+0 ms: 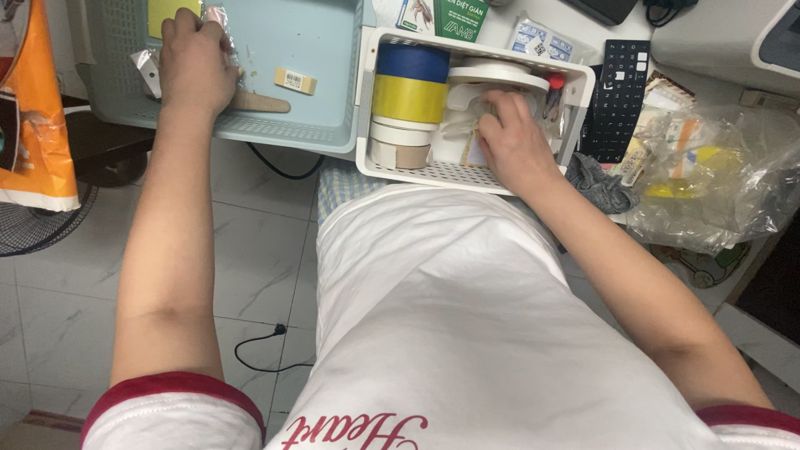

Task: The person takes a pair of glasses out of a case and then sorts various small items including papers, stickers, and bottles by placing them into plastic baskets on a desk.

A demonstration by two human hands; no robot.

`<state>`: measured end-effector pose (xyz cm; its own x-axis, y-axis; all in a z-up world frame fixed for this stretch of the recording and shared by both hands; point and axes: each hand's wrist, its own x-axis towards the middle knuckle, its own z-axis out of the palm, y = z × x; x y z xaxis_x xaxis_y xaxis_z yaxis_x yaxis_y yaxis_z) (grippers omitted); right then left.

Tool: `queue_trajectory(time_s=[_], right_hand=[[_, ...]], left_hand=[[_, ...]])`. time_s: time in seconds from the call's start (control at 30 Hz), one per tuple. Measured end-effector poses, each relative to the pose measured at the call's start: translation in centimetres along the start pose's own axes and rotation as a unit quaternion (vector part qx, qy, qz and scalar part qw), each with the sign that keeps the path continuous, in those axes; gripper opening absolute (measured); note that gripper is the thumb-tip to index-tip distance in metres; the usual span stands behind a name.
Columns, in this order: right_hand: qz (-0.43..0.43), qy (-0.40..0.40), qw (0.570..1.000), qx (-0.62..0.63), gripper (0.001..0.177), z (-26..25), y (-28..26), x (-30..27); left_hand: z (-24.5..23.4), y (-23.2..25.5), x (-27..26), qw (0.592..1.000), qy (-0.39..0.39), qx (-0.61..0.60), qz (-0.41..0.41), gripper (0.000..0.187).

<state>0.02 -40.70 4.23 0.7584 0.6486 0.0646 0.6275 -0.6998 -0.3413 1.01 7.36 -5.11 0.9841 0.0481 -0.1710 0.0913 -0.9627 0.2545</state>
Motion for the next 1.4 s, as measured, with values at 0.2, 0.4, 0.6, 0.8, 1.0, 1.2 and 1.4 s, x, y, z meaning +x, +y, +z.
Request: queue_trajectory(time_s=[0.2, 0.4, 0.6, 0.8, 1.0, 1.2, 1.4], right_hand=[[0.005, -0.064, 0.998, 0.023, 0.021, -0.5, 0.5, 0.1], [0.039, -0.01, 0.998, 0.048, 0.016, -0.7, 0.4, 0.1], [0.057, -0.044, 0.996, 0.054, 0.021, -1.4, 0.0, 0.8], [0.098, -0.029, 0.985, 0.139, 0.05, -3.8, -0.4, -0.1], [0.131, 0.061, 0.97, 0.196, 0.043, -5.7, -1.3, -1.4], [0.17, 0.142, 0.902, 0.37, 0.034, -7.0, -0.2, 1.7], [0.042, 0.076, 0.984, 0.157, 0.037, -5.9, 1.0, 9.6]], left_hand=[[-3.6, 6.3, -0.9, 0.98, 0.181, -0.037, 0.073, 0.021], [-6.9, 15.3, -2.4, 0.953, 0.231, -0.142, 0.137, 0.017], [-8.1, 20.6, -3.9, 0.944, 0.202, -0.202, 0.164, 0.021], [-7.5, 23.4, -5.9, 0.944, 0.122, -0.253, 0.172, 0.015], [-6.5, 23.7, -7.5, 0.956, 0.05, -0.257, 0.131, 0.014], [-5.6, 22.7, -7.2, 0.959, 0.063, -0.249, 0.117, 0.016], [-5.3, 22.5, -6.6, 0.963, 0.047, -0.239, 0.116, 0.016]])
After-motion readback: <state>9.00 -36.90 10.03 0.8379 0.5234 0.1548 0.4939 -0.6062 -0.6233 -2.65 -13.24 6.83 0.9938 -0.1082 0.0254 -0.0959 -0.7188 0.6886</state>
